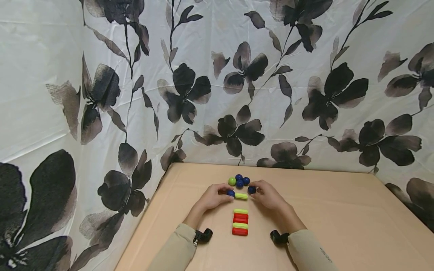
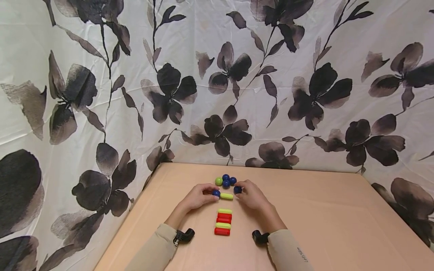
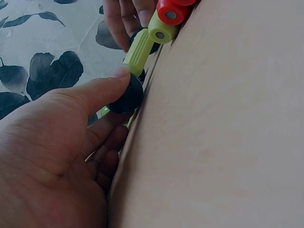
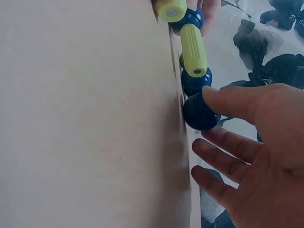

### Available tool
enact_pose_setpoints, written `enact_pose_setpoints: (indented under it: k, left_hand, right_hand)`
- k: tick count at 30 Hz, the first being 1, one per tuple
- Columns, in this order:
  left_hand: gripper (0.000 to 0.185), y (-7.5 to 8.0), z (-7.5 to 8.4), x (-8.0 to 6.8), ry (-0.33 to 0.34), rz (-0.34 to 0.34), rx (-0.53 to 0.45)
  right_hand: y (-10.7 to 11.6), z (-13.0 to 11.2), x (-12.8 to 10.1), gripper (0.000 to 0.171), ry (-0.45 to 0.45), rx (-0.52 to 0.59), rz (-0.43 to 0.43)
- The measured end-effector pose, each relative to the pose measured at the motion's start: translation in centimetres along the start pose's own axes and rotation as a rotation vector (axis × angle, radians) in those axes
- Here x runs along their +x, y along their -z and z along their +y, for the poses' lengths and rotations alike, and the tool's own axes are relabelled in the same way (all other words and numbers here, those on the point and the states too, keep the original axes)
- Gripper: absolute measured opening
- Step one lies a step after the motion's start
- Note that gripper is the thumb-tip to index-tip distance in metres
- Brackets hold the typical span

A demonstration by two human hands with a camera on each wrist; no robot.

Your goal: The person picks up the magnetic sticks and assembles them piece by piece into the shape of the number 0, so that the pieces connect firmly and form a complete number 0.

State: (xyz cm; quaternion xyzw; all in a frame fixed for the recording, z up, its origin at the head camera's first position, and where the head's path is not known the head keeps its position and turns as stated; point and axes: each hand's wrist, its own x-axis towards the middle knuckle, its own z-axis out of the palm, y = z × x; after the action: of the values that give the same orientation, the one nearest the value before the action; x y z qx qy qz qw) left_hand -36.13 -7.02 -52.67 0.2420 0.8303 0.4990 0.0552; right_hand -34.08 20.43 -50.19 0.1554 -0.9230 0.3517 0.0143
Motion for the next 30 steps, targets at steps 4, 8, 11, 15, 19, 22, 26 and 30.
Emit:
enact_pose_setpoints:
  k: [4, 8, 11, 15, 19, 22, 26, 30]
  left_hand:
    - [0.036, 0.0, 0.14, 0.06, 0.01, 0.0, 0.0]
    - [0.036, -0.04, 0.26, 0.14, 0.01, 0.001, 0.005]
    - [0.036, -0.06, 0.37, 0.1, 0.007, 0.002, 0.008]
    - [0.035, -0.07, 0.42, 0.04, 0.007, 0.004, 0.003]
    - [0.035, -0.08, 0.37, 0.05, 0.002, 0.007, 0.001]
    - [0.035, -0.07, 0.41, 0.01, 0.0, 0.008, 0.0]
    - [0.035, -0.11, 0.55, -0.04, 0.009, 0.014, 0.004]
    - [0.035, -0.2, 0.71, -0.15, 0.017, 0.023, 0.014]
  right_hand:
    - [0.15, -0.12, 0.06, 0.036, -0.013, 0.0, 0.005]
    - [0.27, -0.18, 0.09, 0.03, -0.027, -0.004, 0.017]
    - [0.32, -0.25, 0.06, 0.026, -0.033, 0.002, 0.018]
    - [0.36, -0.36, -0.06, 0.026, -0.042, 0.016, -0.011]
    - [0.31, -0.38, -0.13, 0.028, -0.051, 0.026, -0.038]
    - [0.28, -0.27, -0.03, 0.028, -0.045, 0.035, -0.048]
    - [0.25, -0.05, 0.08, 0.025, -0.037, 0.058, -0.071]
    - [0.25, -0.23, -0.05, 0.024, -0.044, 0.069, -0.086]
